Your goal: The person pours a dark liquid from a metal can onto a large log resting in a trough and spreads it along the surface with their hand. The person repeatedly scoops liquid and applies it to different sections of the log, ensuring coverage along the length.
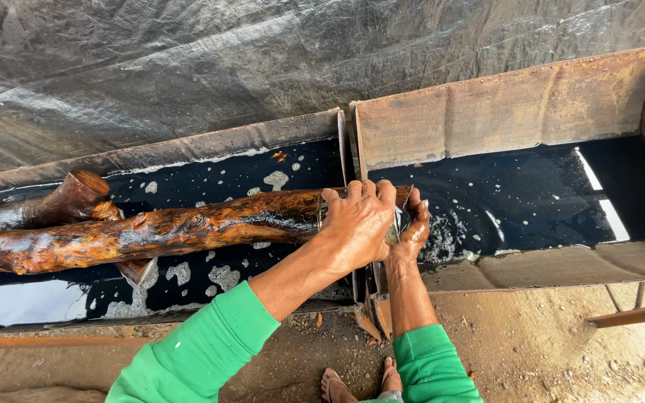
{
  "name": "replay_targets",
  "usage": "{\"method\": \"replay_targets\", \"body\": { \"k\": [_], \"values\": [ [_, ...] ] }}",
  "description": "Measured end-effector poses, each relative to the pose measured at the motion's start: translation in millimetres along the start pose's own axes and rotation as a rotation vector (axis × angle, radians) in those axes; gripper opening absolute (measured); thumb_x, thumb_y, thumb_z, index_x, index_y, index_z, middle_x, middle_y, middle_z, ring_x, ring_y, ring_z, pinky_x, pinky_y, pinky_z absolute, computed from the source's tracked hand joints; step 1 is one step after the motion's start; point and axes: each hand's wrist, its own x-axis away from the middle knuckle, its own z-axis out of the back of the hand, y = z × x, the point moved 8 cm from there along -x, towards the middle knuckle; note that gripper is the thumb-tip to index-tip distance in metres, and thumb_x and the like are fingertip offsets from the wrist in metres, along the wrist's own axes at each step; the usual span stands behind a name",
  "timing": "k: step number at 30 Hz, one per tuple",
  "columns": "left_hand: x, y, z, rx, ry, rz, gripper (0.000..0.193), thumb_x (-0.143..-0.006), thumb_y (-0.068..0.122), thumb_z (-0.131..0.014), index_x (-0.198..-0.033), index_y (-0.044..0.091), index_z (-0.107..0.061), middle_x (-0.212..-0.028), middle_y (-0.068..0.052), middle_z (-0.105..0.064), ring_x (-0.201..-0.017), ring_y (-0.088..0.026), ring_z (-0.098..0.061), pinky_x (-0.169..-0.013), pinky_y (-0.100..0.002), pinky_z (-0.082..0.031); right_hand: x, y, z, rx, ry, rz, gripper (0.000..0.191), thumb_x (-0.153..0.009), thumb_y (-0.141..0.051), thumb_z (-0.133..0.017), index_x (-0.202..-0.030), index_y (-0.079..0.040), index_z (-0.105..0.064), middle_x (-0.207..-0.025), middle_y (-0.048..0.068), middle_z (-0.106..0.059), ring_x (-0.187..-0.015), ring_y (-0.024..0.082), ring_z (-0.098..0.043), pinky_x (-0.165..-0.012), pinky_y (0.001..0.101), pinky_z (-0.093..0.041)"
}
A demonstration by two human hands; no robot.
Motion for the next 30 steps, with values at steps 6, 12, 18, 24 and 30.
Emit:
{"method": "replay_targets", "body": {
  "k": [6, 12, 18, 24, 30],
  "values": [
    [-0.9, -0.1, 0.3, -0.128, 0.067, -0.009, 0.089, -0.062, 0.023, -0.090, -0.132, -0.010, -0.045, -0.116, -0.028, -0.061, -0.113, -0.040, -0.059, -0.083, -0.078, -0.043, 4.7, 2.3, -2.7, 0.008, 0.010, -0.014, 0.035, -0.105, -0.039, -0.053, -0.121, -0.010, -0.066, -0.115, 0.002, -0.065, -0.113, 0.021, -0.063, -0.103, 0.0430, -0.054],
    [3.1, 2.3, 1.2, -0.310, 0.253, -0.093, 0.078, -0.070, 0.017, -0.086, -0.133, -0.005, -0.046, -0.114, -0.027, -0.060, -0.116, -0.039, -0.057, -0.088, -0.078, -0.042, 7.4, 10.1, -3.1, 0.085, 0.022, -0.086, 0.035, -0.105, -0.040, -0.047, -0.124, -0.014, -0.061, -0.117, 0.003, -0.064, -0.114, 0.019, -0.064, -0.104, 0.0427, -0.054],
    [25.6, -24.6, 0.3, 0.057, 0.395, -0.088, 0.098, -0.057, 0.027, -0.096, -0.137, -0.003, -0.046, -0.129, -0.024, -0.059, -0.127, -0.041, -0.054, -0.101, -0.076, -0.037, 6.0, 14.2, 0.2, 0.223, -0.035, -0.036, 0.041, -0.105, -0.043, -0.044, -0.128, -0.013, -0.060, -0.118, 0.006, -0.064, -0.112, 0.021, -0.067, -0.103, 0.0432, -0.056],
    [113.3, -116.9, -27.6, 0.515, 0.434, 0.212, 0.103, -0.060, 0.029, -0.098, -0.142, 0.000, -0.042, -0.142, -0.026, -0.053, -0.133, -0.040, -0.051, -0.112, -0.049, -0.041, -0.4, 24.8, 6.9, 0.270, -0.111, -0.085, 0.046, -0.103, -0.050, -0.050, -0.129, -0.013, -0.057, -0.126, 0.008, -0.064, -0.115, 0.027, -0.065, -0.099, 0.0479, -0.054],
    [190.8, -179.3, -98.9, 0.553, 0.199, 0.482, 0.101, -0.060, 0.027, -0.094, -0.144, 0.008, -0.041, -0.142, -0.019, -0.053, -0.133, -0.037, -0.051, -0.111, -0.046, -0.043, -1.5, 29.3, 10.6, 0.338, -0.087, -0.078, 0.054, -0.095, -0.058, -0.055, -0.131, -0.018, -0.059, -0.130, 0.006, -0.062, -0.119, 0.028, -0.061, -0.101, 0.0519, -0.050]
  ]
}}
